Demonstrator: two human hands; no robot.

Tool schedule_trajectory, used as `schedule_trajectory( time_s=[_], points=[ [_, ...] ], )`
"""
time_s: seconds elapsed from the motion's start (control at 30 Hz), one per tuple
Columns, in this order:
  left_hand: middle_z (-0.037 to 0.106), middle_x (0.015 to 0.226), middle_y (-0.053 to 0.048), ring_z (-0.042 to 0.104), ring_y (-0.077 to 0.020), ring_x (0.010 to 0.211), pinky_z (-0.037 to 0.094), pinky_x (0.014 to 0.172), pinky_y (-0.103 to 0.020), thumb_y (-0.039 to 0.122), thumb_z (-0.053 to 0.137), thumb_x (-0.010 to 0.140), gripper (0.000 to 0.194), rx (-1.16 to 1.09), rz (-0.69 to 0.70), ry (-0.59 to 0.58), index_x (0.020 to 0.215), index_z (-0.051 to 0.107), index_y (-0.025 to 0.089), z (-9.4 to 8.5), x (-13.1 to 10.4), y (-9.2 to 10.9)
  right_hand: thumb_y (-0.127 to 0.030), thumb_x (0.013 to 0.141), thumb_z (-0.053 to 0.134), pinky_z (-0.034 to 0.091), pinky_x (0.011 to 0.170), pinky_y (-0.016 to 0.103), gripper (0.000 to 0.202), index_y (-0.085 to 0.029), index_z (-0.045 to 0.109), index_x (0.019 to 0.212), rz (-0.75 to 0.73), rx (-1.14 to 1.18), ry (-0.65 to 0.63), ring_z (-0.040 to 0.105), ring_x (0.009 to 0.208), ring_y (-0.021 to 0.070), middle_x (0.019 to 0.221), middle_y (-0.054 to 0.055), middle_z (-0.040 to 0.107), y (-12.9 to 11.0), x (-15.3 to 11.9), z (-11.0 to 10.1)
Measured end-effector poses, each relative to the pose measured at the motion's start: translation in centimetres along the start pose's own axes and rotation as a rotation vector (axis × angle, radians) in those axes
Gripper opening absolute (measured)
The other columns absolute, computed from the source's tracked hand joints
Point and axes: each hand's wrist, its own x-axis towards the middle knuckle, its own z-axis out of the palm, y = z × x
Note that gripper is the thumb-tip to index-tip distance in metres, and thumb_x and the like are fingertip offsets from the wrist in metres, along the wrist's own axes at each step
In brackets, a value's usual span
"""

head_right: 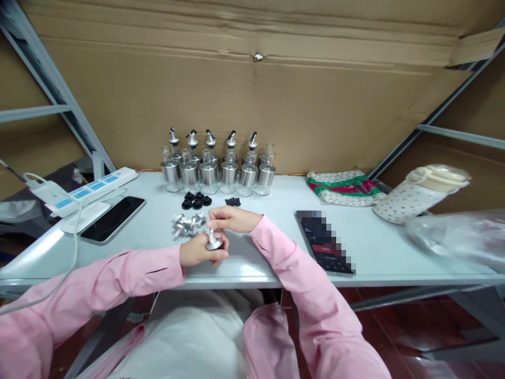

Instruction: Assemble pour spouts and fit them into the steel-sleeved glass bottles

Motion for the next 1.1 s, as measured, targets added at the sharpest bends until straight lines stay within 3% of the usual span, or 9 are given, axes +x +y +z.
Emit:
schedule_trajectory(
  time_s=[0.23, 0.47, 0.67, 0.83, 0.97, 1.1],
  points=[
    [0.053, 0.044, 0.004, 0.046, -0.0069, 0.04, 0.033, 0.049, -0.022, 0.059, 0.06, 0.066, 0.047, -0.058, 0.001, 0.017, 0.068, 0.048, 0.014, -0.2, 0.0, 0.2, -0.059, 0.082, 0.037, 0.026, 0.052, 0.022, 0.049, -0.017, 0.034, 0.057, 0.004, -0.154, 0.068, 0.026, 0.054, 0.0066, 0.056, -0.006, 0.028, -0.3, 0.1, 0.1],
    [0.054, 0.05, 0.003, 0.05, -0.0075, 0.041, 0.033, 0.048, -0.022, 0.052, 0.065, 0.065, 0.043, -0.127, -0.037, 0.022, 0.07, 0.048, 0.013, -0.3, 0.0, 0.2, -0.058, 0.079, 0.043, 0.017, 0.046, 0.023, 0.054, -0.019, 0.021, 0.049, 0.066, -0.218, 0.209, 0.016, 0.048, 0.005, 0.05, -0.006, 0.016, 0.1, 0.3, 0.0],
    [0.056, 0.052, 0.003, 0.052, -0.0089, 0.041, 0.038, 0.048, -0.022, 0.047, 0.067, 0.064, 0.041, -0.26, -0.059, 0.084, 0.076, 0.046, 0.014, -0.4, 0.1, 0.0, -0.057, 0.076, 0.049, 0.025, 0.047, 0.022, 0.047, -0.015, 0.043, 0.057, 0.058, -0.063, 0.199, 0.029, 0.047, 0.0055, 0.05, -0.006, 0.034, 0.4, -0.2, -1.0],
    [0.055, 0.052, 0.002, 0.052, -0.0089, 0.042, 0.038, 0.049, -0.023, 0.051, 0.062, 0.067, 0.042, -0.271, -0.047, 0.047, 0.076, 0.047, 0.013, -0.4, 0.0, 0.2, -0.051, 0.07, 0.061, 0.038, 0.056, 0.023, 0.037, -0.015, 0.053, 0.073, -0.018, 0.009, 0.382, 0.043, 0.056, 0.008, 0.062, -0.002, 0.05, 0.4, -0.8, -2.4],
    [0.055, 0.052, 0.002, 0.052, -0.009, 0.042, 0.038, 0.049, -0.022, 0.052, 0.063, 0.066, 0.043, -0.257, -0.05, 0.042, 0.075, 0.047, 0.013, -0.4, -0.1, 0.3, -0.043, 0.064, 0.068, 0.043, 0.062, 0.025, 0.033, -0.014, 0.058, 0.077, 0.038, -0.053, 0.469, 0.052, 0.062, 0.0106, 0.069, 0.002, 0.059, 1.4, -1.4, -3.8],
    [0.055, 0.053, 0.002, 0.053, -0.0091, 0.042, 0.037, 0.048, -0.022, 0.052, 0.065, 0.065, 0.044, -0.241, -0.05, 0.035, 0.075, 0.047, 0.013, -0.3, -0.1, 0.2, -0.041, 0.069, 0.06, 0.044, 0.06, 0.026, 0.032, -0.012, 0.065, 0.083, 0.142, -0.209, 0.47, 0.054, 0.06, 0.012, 0.068, 0.004, 0.063, 2.5, -1.7, -4.5]
  ],
)
